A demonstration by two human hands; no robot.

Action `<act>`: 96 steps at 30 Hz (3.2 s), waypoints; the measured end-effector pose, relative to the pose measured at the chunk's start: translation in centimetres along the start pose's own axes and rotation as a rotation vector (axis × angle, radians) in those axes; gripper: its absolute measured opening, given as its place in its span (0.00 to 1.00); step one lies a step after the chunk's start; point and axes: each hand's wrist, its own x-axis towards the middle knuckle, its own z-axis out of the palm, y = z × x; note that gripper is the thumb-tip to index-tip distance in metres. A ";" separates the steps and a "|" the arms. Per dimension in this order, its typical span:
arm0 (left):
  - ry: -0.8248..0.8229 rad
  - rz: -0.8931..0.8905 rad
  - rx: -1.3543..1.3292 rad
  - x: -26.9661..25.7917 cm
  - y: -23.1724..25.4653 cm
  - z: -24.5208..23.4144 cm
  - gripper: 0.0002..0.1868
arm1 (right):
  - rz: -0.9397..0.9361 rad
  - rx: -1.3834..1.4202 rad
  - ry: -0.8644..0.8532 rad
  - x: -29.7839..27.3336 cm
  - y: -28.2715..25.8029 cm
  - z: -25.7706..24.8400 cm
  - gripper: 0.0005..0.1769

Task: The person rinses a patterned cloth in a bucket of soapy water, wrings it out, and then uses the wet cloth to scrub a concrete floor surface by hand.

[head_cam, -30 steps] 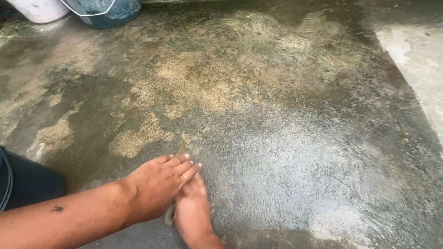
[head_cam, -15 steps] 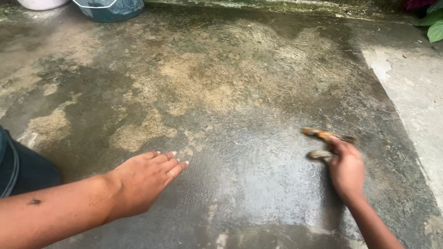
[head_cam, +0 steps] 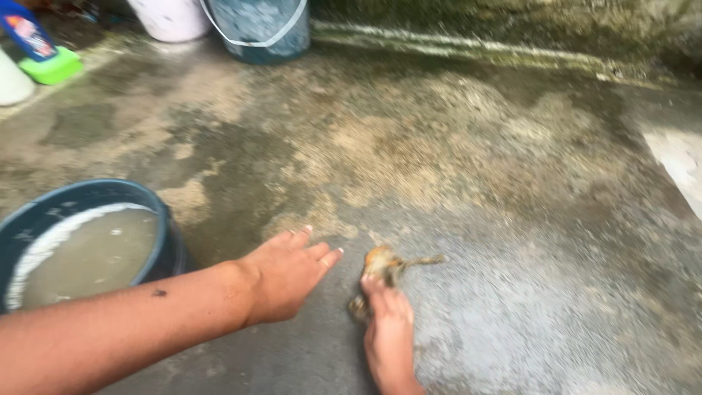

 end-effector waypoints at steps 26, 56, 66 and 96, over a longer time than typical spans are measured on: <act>0.995 -0.304 -2.354 -20.7 -13.2 10.6 0.17 | 1.163 1.565 -0.761 23.3 -31.5 -0.3 0.29; 0.466 -0.976 -1.035 -18.8 -17.0 14.8 0.10 | -0.607 -0.115 -1.433 23.1 -29.2 16.4 0.34; 1.161 -0.896 -1.510 -20.1 -17.5 13.4 0.16 | -0.244 0.132 -1.697 27.5 -28.7 15.6 0.31; 1.165 -0.757 -1.349 -21.2 -17.7 11.9 0.08 | -0.184 0.712 -1.662 27.5 -30.2 13.6 0.32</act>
